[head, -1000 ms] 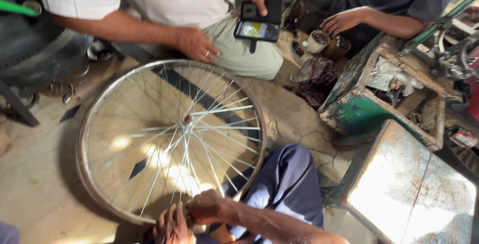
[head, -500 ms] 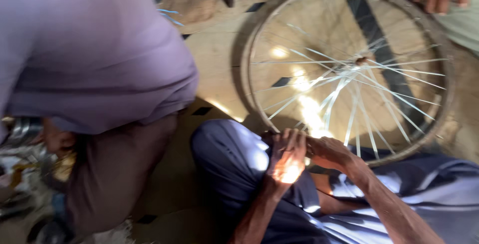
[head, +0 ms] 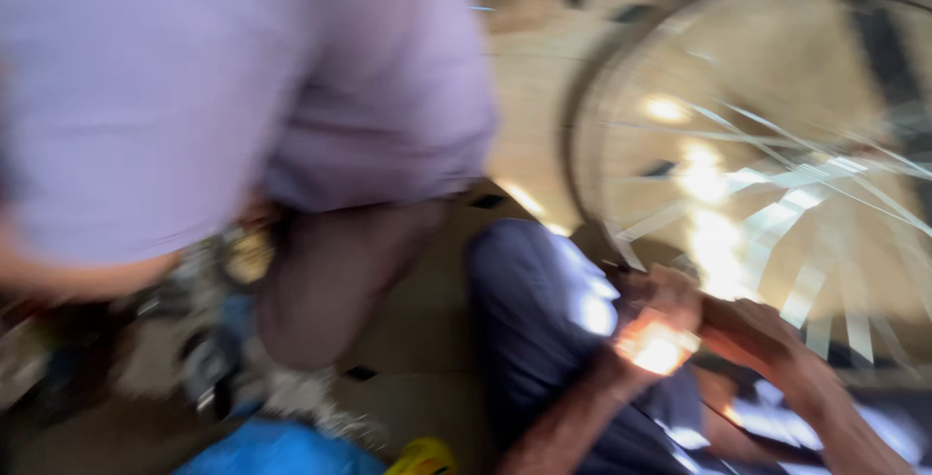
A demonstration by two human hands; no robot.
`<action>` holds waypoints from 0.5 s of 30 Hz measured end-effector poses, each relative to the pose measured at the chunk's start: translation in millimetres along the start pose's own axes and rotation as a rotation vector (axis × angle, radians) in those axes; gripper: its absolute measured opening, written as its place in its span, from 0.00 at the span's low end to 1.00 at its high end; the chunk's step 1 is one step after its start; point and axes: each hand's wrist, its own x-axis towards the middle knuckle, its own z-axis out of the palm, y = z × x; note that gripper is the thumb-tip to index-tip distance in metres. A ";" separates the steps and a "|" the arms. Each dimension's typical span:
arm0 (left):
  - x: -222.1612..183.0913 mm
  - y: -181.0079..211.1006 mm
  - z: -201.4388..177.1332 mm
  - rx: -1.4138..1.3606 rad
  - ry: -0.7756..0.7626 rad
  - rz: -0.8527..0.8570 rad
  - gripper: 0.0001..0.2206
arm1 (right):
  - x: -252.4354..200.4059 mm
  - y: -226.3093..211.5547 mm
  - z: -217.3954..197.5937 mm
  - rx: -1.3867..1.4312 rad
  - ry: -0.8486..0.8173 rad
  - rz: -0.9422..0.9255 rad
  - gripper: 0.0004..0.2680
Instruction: The person threads a metal component onto the end of a spoke on a bicycle wheel by hand, working along the rim to secure the spokes.
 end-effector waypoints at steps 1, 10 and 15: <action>-5.0 -1.4 7.3 0.009 0.090 0.037 0.24 | 8.5 6.3 6.0 0.008 0.010 0.007 0.15; 4.5 -1.7 21.0 0.119 -0.212 -0.093 0.19 | 64.5 33.2 31.3 -0.404 -0.029 0.116 0.09; 20.7 2.9 -8.0 0.079 -0.216 -0.102 0.21 | 44.1 34.3 33.5 -0.416 0.149 -0.001 0.09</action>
